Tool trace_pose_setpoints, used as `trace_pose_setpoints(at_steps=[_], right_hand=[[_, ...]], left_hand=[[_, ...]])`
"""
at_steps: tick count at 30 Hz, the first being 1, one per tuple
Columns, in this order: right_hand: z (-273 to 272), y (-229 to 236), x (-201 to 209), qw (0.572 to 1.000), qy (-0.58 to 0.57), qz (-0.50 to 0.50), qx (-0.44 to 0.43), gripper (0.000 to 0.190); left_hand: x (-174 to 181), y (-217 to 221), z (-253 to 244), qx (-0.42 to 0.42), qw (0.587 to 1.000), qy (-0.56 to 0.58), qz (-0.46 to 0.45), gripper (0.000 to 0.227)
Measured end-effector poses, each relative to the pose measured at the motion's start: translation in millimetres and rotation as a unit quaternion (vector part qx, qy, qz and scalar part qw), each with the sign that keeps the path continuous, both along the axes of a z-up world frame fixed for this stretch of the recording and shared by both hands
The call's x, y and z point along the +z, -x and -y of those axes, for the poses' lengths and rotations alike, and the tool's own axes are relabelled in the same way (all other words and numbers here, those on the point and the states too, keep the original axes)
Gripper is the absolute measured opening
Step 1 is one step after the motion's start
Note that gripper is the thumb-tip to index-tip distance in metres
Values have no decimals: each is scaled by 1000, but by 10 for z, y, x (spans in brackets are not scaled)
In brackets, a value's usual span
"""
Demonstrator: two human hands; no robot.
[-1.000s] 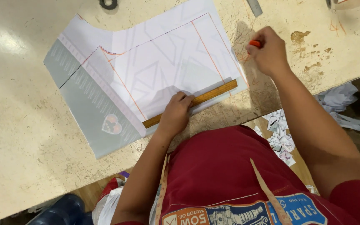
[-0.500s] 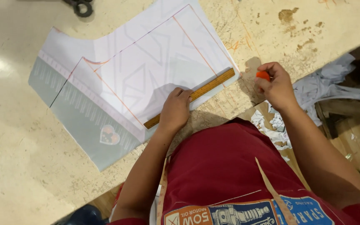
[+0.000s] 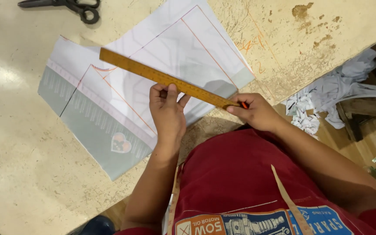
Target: The person marks a pattern on a piece of white fabric using a red marker and a ruler, then cuts the fabric along the marked lines with a pair of scissors. After cutting, the person folds the fabric and marks additional lines.
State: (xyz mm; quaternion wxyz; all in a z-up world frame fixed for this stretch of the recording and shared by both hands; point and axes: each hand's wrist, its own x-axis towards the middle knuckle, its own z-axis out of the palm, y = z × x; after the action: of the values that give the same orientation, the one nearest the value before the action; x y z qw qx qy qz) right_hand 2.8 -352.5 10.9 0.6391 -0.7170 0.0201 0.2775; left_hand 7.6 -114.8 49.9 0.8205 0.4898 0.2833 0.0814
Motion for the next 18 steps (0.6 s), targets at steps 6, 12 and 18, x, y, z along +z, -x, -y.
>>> trace_pose_setpoints(at_steps=[6, 12, 18], right_hand=[[110, -239, 300, 989, 78, 50, 113, 8], [395, -562, 252, 969, 156, 19, 193, 19], [860, -555, -498, 965, 242, 70, -69, 25]], left_hand=[[-75, 328, -355, -29, 593, -794, 128, 28], [109, 178, -587, -462, 649, -603, 45, 24], [-692, 255, -353, -444, 697, -561, -51, 32]])
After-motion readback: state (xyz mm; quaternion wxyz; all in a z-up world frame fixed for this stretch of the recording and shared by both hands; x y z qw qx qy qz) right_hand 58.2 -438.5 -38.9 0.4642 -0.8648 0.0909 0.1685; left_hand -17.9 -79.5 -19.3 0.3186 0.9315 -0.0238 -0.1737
